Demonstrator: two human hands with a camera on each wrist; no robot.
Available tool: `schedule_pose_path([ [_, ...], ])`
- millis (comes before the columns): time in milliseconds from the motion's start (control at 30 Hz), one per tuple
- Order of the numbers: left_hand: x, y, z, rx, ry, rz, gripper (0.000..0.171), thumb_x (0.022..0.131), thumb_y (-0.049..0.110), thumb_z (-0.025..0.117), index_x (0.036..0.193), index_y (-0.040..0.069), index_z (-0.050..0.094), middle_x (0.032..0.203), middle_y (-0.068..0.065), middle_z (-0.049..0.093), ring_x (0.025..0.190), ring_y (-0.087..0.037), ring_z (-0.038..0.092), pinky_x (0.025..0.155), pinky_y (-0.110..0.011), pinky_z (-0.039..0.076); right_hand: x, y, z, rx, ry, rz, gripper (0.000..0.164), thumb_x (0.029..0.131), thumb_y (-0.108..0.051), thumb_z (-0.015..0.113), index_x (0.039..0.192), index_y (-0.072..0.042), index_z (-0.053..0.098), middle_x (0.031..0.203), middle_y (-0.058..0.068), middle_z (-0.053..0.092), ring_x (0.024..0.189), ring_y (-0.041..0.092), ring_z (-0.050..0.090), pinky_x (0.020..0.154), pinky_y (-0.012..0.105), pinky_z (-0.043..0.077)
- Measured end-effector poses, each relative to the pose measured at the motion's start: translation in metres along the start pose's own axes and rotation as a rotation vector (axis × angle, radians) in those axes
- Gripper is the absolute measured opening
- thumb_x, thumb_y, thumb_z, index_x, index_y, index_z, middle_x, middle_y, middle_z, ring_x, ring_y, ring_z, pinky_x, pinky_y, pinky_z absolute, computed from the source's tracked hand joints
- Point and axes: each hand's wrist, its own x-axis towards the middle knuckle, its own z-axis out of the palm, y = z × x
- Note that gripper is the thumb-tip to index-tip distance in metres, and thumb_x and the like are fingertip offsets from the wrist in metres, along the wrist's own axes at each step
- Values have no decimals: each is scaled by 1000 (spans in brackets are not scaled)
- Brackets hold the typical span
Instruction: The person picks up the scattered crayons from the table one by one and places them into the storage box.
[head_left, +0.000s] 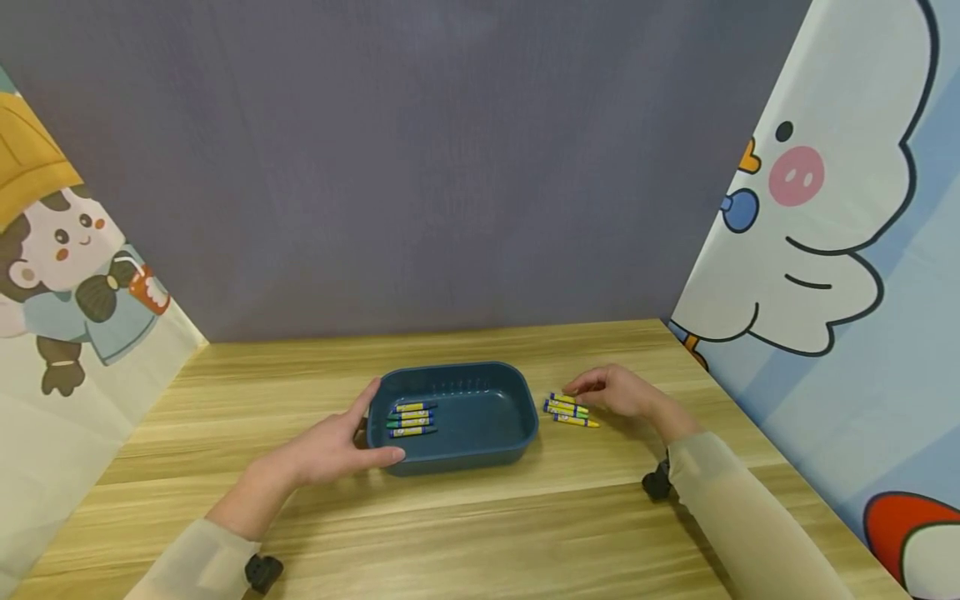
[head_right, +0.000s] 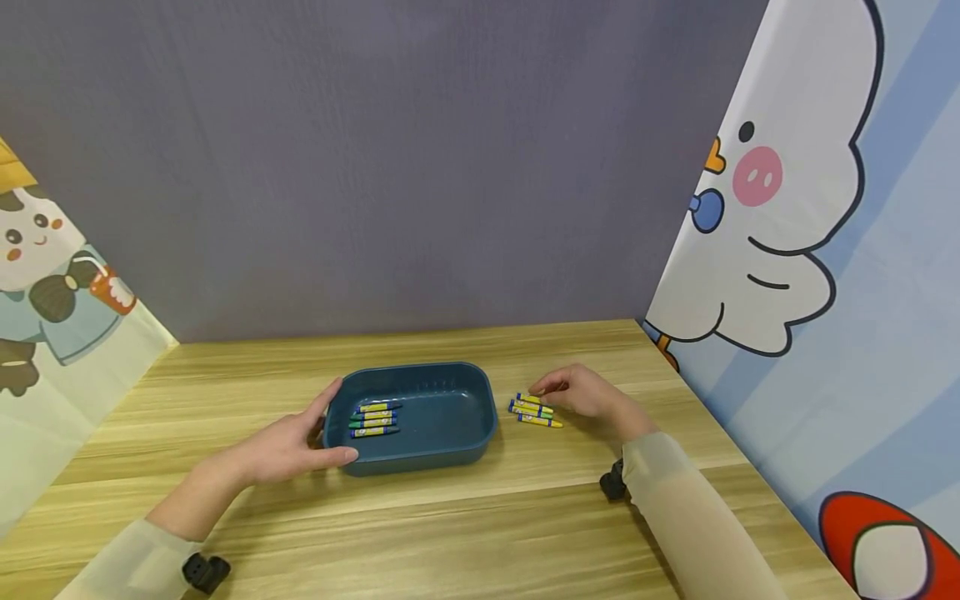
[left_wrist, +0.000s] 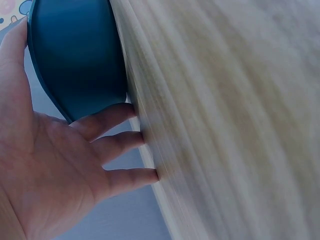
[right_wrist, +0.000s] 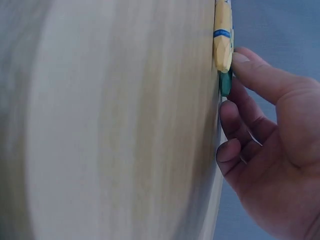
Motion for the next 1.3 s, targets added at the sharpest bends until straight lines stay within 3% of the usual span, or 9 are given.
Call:
schedule_pose_path([
  [567, -2, 1, -1, -20, -9, -11, 129, 95, 69, 76, 178, 23, -10, 145, -23, 70, 132, -34, 71, 108, -56, 56, -1, 7, -5, -19, 9, 21, 27, 106, -17, 74, 131, -10, 81, 134, 14, 77, 127, 35, 71, 107, 54, 57],
  [800, -2, 1, 0, -29, -3, -3, 130, 94, 69, 77, 178, 23, -11, 146, -21, 70, 134, -33, 70, 110, -56, 54, 0, 3, -8, -55, 57, 38, 27, 106, -18, 73, 131, -13, 82, 121, 10, 77, 97, 18, 65, 84, 37, 54],
  [1033, -1, 2, 0, -16, 0, 1, 129, 95, 68, 77, 178, 22, -10, 144, -21, 71, 131, -33, 71, 108, -56, 56, 3, -21, -12, -71, 99, 26, 29, 109, -26, 70, 135, -20, 80, 114, 4, 76, 88, 16, 59, 76, 34, 48],
  [1300, -1, 2, 0, -9, 4, 2, 129, 95, 68, 77, 178, 21, -10, 145, -20, 71, 130, -31, 72, 105, -53, 56, 17, -76, -10, -59, 103, -81, 29, 107, -24, 73, 134, -17, 80, 106, 1, 76, 81, 16, 58, 69, 31, 48],
])
